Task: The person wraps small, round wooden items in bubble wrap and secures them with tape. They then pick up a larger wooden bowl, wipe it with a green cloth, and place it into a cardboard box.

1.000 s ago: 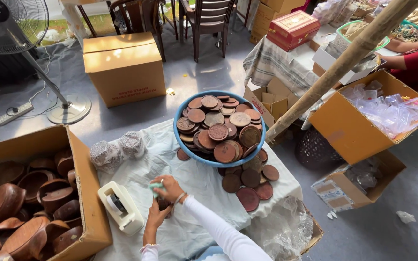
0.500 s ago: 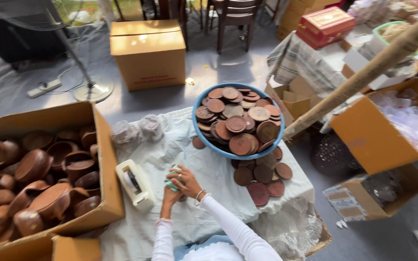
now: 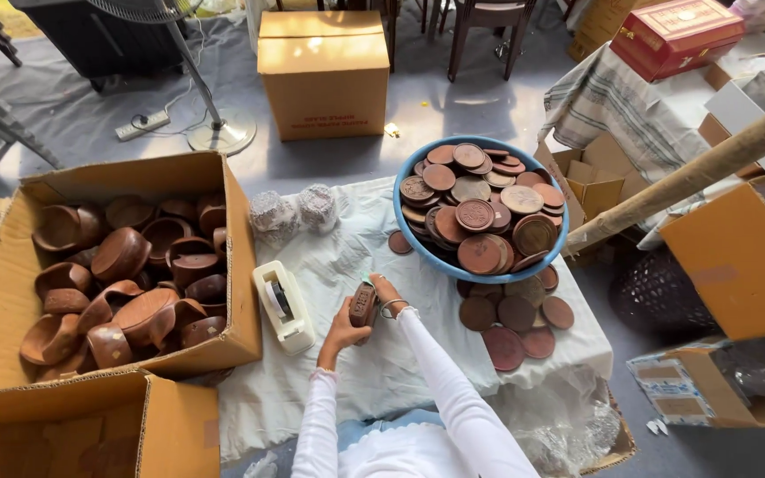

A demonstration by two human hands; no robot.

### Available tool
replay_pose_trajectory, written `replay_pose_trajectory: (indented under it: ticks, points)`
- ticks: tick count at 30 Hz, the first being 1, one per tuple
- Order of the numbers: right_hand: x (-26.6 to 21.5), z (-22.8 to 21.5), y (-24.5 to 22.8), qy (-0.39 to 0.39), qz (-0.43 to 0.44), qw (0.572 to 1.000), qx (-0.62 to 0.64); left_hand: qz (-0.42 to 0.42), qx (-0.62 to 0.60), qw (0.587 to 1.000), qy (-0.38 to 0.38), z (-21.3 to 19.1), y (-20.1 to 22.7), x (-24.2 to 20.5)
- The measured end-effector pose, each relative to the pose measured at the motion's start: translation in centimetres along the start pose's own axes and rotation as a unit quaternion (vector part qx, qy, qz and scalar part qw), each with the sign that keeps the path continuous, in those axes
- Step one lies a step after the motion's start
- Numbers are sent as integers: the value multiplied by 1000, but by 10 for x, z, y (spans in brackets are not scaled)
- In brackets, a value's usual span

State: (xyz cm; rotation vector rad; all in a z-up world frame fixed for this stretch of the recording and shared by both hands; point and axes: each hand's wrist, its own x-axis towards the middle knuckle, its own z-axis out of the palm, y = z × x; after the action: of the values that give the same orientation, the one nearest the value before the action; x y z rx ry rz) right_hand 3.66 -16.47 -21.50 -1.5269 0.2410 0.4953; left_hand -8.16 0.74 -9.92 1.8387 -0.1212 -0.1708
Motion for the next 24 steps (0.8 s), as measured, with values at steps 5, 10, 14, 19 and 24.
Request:
replay_pose_trajectory:
  ticks: [5,10,14,19,24]
  points:
    - [-61,15,-38,92,-119,971,-188,4,-7,999,-44,-1,-13,21]
    - [-182,55,-122,91,-484,772,-401,-60,20,995,-73,12,-93,39]
    - [-167,45,-121,53,-509,754,-412,-40,14,996,-79,13,-67,23]
    - [-29,1,-24,34,-300,942,-147,35,-77,993,-77,0,-13,15]
    - [-25,1,3,80,-91,992,37,22,-84,992,-91,-1,-4,12]
